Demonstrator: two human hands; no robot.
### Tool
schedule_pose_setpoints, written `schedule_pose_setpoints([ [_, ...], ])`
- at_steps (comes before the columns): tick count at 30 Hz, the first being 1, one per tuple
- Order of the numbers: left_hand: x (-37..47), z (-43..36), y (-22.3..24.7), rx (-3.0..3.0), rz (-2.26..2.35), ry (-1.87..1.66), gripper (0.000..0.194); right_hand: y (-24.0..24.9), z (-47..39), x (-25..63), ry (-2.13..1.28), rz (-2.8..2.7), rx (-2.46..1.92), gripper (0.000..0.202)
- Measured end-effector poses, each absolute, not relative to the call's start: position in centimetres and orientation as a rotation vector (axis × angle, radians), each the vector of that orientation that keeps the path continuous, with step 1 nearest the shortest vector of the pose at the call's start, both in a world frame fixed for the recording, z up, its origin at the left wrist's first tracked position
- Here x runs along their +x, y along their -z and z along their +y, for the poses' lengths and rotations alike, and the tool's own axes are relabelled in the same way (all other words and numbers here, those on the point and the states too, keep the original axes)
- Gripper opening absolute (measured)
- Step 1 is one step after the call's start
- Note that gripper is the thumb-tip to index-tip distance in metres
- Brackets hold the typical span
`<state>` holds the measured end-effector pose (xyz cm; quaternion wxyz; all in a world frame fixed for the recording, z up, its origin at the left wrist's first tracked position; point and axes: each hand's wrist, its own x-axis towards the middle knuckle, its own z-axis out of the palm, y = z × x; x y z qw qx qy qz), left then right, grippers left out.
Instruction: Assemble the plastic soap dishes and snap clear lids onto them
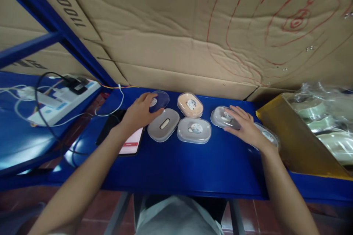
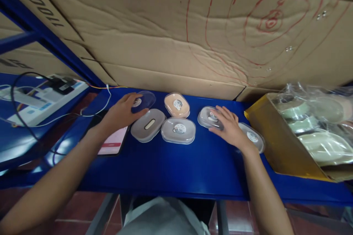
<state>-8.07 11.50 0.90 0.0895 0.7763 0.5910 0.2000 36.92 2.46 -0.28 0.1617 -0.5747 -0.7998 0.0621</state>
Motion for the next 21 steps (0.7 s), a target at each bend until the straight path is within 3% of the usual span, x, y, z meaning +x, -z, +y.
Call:
schedule_pose_setpoints([
  [5, -7.9, 15.4, 1.0, 2.311, 1.686, -0.425, 0.068, 0.2, 4.8, 38.8, -0.382, -2.106, -1.606, 0.056],
  [10, -7.1, 15.4, 0.9, 2.41, 1.628, -0.431, 0.061, 1.4, 6.2, 38.7, -0.113, -1.989, -1.852, 0.055],
  [14, -4.9, 15.2, -0.9, 2.637, 1.303, -0.469, 0.053, 0.6, 5.4, 35.7, 0.034, -2.063, -1.716, 0.047],
  [17, -2.0, 16.2, -2.2, 2.751, 0.987, -0.338, 0.067, -0.3, 3.8, 31.5, -0.119, -2.317, -1.413, 0.046],
  [21, 1.3, 18.4, -3.0, 2.707, 0.81, -0.164, 0.081, -0.6, 1.7, 27.2, -0.422, -2.464, -1.19, 0.068],
])
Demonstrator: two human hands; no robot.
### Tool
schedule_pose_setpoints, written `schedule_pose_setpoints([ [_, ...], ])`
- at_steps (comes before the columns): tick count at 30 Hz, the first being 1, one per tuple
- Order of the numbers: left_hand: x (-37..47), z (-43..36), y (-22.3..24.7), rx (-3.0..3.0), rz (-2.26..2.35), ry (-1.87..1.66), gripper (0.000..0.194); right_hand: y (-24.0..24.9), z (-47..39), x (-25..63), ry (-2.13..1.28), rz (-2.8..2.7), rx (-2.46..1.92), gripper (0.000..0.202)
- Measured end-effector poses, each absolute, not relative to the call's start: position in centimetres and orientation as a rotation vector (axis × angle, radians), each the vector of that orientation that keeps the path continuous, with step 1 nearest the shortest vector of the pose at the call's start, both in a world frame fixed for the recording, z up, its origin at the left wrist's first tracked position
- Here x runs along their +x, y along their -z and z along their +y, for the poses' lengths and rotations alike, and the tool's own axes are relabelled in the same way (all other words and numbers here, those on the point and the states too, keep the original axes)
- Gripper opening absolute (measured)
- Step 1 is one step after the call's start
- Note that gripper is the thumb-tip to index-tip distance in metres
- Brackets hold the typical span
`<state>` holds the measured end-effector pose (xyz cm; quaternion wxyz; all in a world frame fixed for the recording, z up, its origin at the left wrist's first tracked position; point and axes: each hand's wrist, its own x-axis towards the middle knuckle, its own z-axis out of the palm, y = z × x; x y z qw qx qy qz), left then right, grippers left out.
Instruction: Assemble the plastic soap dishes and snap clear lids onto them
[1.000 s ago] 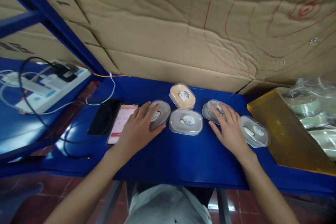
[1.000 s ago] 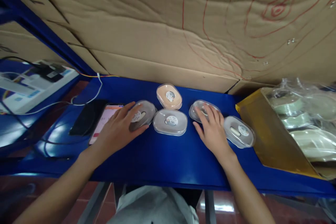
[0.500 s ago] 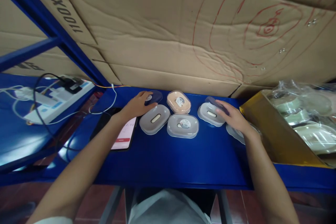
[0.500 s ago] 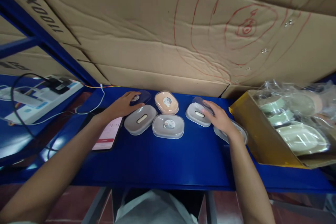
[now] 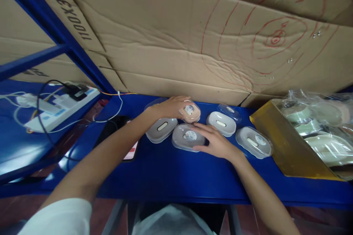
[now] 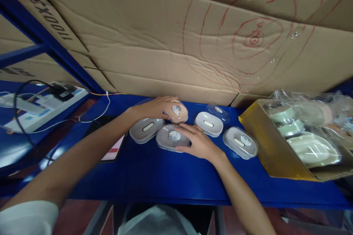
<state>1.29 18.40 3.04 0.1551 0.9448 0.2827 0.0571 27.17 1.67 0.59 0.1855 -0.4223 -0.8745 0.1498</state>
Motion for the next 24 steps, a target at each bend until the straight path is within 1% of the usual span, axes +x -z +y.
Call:
schedule_pose_setpoints([
  [2, 2.1, 19.2, -3.1, 2.684, 0.783, -0.181, 0.073, -0.4, 1.0, 26.4, -0.453, -2.455, -1.187, 0.073],
  [3, 2.3, 19.5, -3.0, 2.676, 0.798, -0.203, 0.069, -0.2, 0.8, 26.2, -0.445, -2.458, -1.191, 0.079],
  [5, 2.4, 19.6, -2.6, 2.662, 0.868, -0.249, 0.066, 0.1, 0.5, 26.2, -0.422, -2.465, -1.192, 0.088],
  [6, 2.4, 19.5, -2.3, 2.655, 0.897, -0.267, 0.065, 0.2, 0.5, 26.2, -0.422, -2.456, -1.189, 0.088],
  [11, 2.4, 18.7, -0.8, 2.633, 0.866, -0.312, 0.05, -0.2, 0.4, 27.5, -0.469, -2.283, -1.168, 0.059],
  [14, 2.1, 18.4, -0.7, 2.629, 0.888, -0.35, 0.045, -1.0, 0.6, 29.8, -0.401, -2.171, -1.233, 0.046],
  [17, 1.6, 18.4, -1.0, 2.634, 0.967, -0.408, 0.04, -1.3, 1.3, 32.7, -0.173, -1.976, -1.419, 0.045],
  [20, 1.1, 17.7, -1.6, 2.663, 1.067, -0.46, 0.037, -0.6, 2.5, 35.4, 0.045, -1.782, -1.59, 0.051],
  [22, 0.8, 16.1, -2.1, 2.69, 1.108, -0.488, 0.037, 0.1, 3.1, 36.4, 0.138, -1.764, -1.651, 0.052],
  [24, 0.2, 13.7, -2.5, 2.728, 1.139, -0.501, 0.036, 0.6, 3.4, 36.7, 0.221, -1.82, -1.701, 0.05],
])
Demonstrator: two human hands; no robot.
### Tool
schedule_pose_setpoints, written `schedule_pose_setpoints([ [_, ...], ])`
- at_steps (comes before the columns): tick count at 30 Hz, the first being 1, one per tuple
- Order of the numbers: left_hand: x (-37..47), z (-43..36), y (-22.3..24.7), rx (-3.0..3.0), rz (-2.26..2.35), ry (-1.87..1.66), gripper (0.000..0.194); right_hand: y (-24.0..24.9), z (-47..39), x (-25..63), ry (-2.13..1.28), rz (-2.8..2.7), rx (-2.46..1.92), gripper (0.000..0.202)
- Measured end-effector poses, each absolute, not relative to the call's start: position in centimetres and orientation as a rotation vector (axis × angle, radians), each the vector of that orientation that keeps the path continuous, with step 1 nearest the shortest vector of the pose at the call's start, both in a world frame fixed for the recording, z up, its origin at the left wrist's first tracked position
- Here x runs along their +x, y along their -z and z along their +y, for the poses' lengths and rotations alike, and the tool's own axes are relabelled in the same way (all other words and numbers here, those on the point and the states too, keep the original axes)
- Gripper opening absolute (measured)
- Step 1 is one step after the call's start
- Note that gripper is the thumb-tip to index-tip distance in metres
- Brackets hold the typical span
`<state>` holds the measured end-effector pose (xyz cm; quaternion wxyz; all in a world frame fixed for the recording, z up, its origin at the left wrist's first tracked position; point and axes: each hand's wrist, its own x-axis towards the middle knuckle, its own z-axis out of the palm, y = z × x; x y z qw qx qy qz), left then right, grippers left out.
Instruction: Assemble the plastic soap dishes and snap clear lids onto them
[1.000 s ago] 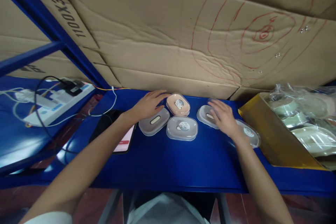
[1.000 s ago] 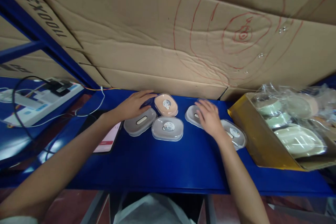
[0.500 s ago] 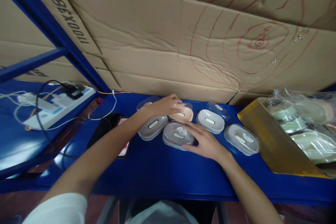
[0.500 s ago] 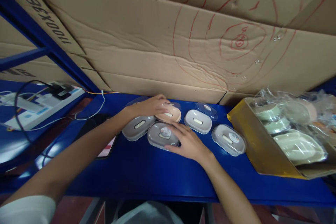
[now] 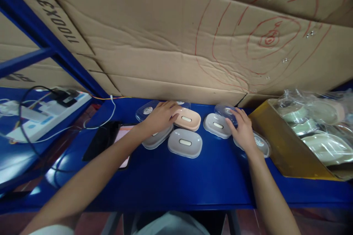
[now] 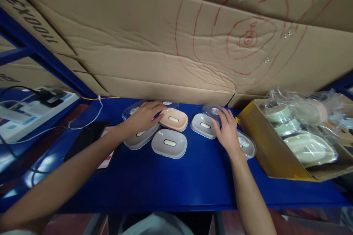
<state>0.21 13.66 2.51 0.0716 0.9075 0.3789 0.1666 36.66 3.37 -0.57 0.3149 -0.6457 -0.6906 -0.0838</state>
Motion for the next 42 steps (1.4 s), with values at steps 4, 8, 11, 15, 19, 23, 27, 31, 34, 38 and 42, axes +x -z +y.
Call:
schedule_pose_setpoints([
  [4, -2.2, 7.9, -2.2, 2.879, 1.419, -0.434, 0.032, 0.7, 2.6, 34.9, 0.257, -2.035, -1.697, 0.04],
  [8, -4.7, 5.1, -0.3, 2.829, 1.426, -0.331, 0.034, 1.6, 1.8, 32.9, 0.122, -2.296, -1.666, 0.042],
  [11, -5.2, 5.1, 0.8, 2.747, 1.4, -0.389, 0.035, 2.7, 1.9, 32.7, 0.15, -2.295, -1.74, 0.046],
  [15, -4.9, 5.2, 0.8, 2.759, 1.365, -0.425, 0.036, 2.7, 2.2, 33.0, 0.083, -2.302, -1.732, 0.042],
  [19, -4.6, 4.9, -0.3, 2.69, 1.463, -0.447, 0.041, 1.4, 1.9, 32.7, 0.05, -2.285, -1.74, 0.046],
  [23, -4.3, 5.2, -0.9, 2.578, 1.6, -0.459, 0.042, 0.5, 1.7, 32.1, 0.114, -2.206, -1.756, 0.045],
  [27, -3.9, 5.4, -0.6, 2.535, 1.558, -0.491, 0.037, 0.0, 1.3, 30.5, 0.225, -2.148, -1.688, 0.042],
  [31, -3.7, 5.4, -1.2, 2.567, 1.542, -0.604, 0.039, -0.1, -0.3, 26.9, -0.1, -2.453, -1.239, 0.051],
  [34, -4.1, 6.2, -2.4, 2.666, 1.554, -0.763, 0.043, 0.6, -1.4, 24.4, -0.225, -2.62, -1.028, 0.05],
  [38, -5.0, 9.0, -2.8, 2.761, 1.635, -0.814, 0.04, 1.4, -1.7, 23.2, -0.135, -2.609, -1.015, 0.029],
  [42, -5.9, 11.4, -0.8, 2.713, 1.705, -0.701, 0.036, 1.4, -1.6, 23.5, -0.104, -2.549, -1.105, 0.027],
])
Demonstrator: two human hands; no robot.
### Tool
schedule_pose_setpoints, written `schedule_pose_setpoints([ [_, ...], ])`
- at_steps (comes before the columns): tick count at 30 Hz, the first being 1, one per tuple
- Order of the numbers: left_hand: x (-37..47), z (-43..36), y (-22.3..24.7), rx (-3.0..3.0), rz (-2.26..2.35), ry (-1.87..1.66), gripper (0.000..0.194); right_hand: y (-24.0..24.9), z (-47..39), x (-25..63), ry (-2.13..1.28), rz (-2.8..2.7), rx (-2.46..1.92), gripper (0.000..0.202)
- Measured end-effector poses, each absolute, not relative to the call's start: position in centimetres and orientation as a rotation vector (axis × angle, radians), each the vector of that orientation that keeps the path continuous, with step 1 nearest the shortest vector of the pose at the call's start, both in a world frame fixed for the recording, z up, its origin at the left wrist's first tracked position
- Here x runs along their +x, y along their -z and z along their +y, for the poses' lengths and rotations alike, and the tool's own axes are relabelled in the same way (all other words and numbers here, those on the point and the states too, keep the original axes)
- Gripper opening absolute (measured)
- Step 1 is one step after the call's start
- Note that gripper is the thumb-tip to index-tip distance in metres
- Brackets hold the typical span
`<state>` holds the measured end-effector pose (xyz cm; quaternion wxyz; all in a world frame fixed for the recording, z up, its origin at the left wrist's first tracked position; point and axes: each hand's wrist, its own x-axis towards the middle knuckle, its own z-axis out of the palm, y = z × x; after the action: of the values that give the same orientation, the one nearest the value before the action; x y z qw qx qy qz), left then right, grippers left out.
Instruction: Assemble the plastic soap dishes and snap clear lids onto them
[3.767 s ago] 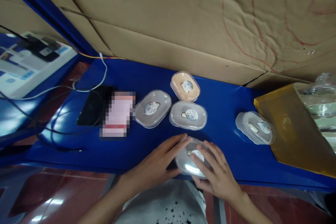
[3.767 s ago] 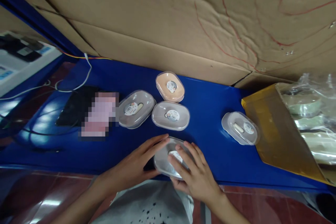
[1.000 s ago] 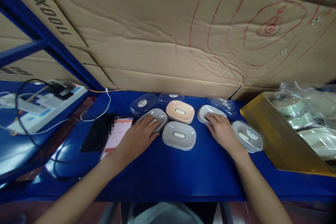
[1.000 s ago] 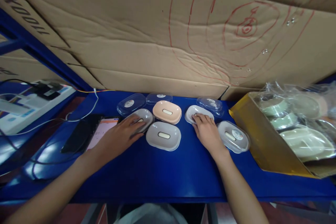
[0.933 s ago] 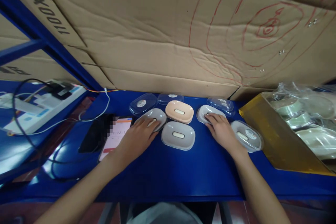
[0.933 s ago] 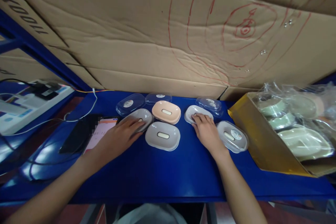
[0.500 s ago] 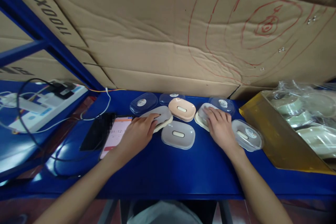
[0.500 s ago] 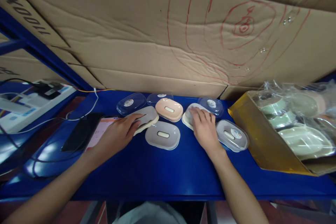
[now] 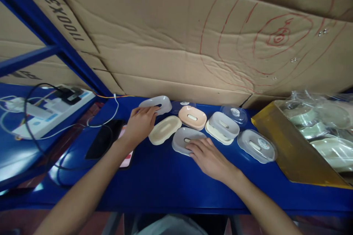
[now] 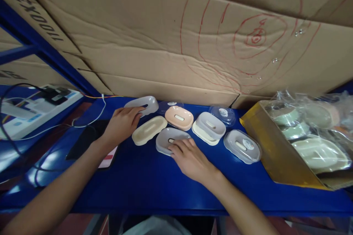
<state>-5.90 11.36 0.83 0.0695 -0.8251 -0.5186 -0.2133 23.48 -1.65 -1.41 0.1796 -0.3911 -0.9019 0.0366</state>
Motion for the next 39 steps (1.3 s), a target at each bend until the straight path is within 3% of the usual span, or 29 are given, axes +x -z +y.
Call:
schedule_pose_setpoints([
  [5, -5.6, 10.6, 0.5, -2.533, -1.483, 0.704, 0.034, 1.2, -1.6, 23.5, -0.028, -2.537, -1.216, 0.028],
  [11, -2.2, 5.7, -0.4, -2.836, -0.857, 0.891, 0.032, 0.5, -0.9, 25.0, 0.011, -2.382, -1.194, 0.025],
  [20, -0.5, 4.0, 2.0, -2.936, -0.801, 0.484, 0.045, -2.0, 2.6, 30.3, 0.545, -2.069, -1.354, 0.038],
  [25, -0.5, 3.9, 2.3, -3.011, -0.687, 0.38, 0.046, -2.5, 5.9, 30.2, 0.798, -1.94, -1.539, 0.034],
  [32, -0.3, 3.4, 2.0, -3.072, -0.595, 0.496, 0.04, -0.6, 7.3, 26.4, 0.488, -2.275, -1.582, 0.027],
  [37, -0.3, 3.6, 2.3, -3.086, -0.594, 0.488, 0.039, 0.6, 8.2, 23.6, 0.159, -2.54, -1.509, 0.046],
  [39, -0.3, 3.7, 2.4, -3.083, -0.591, 0.486, 0.04, 0.6, 8.7, 23.1, 0.149, -2.538, -1.533, 0.04],
])
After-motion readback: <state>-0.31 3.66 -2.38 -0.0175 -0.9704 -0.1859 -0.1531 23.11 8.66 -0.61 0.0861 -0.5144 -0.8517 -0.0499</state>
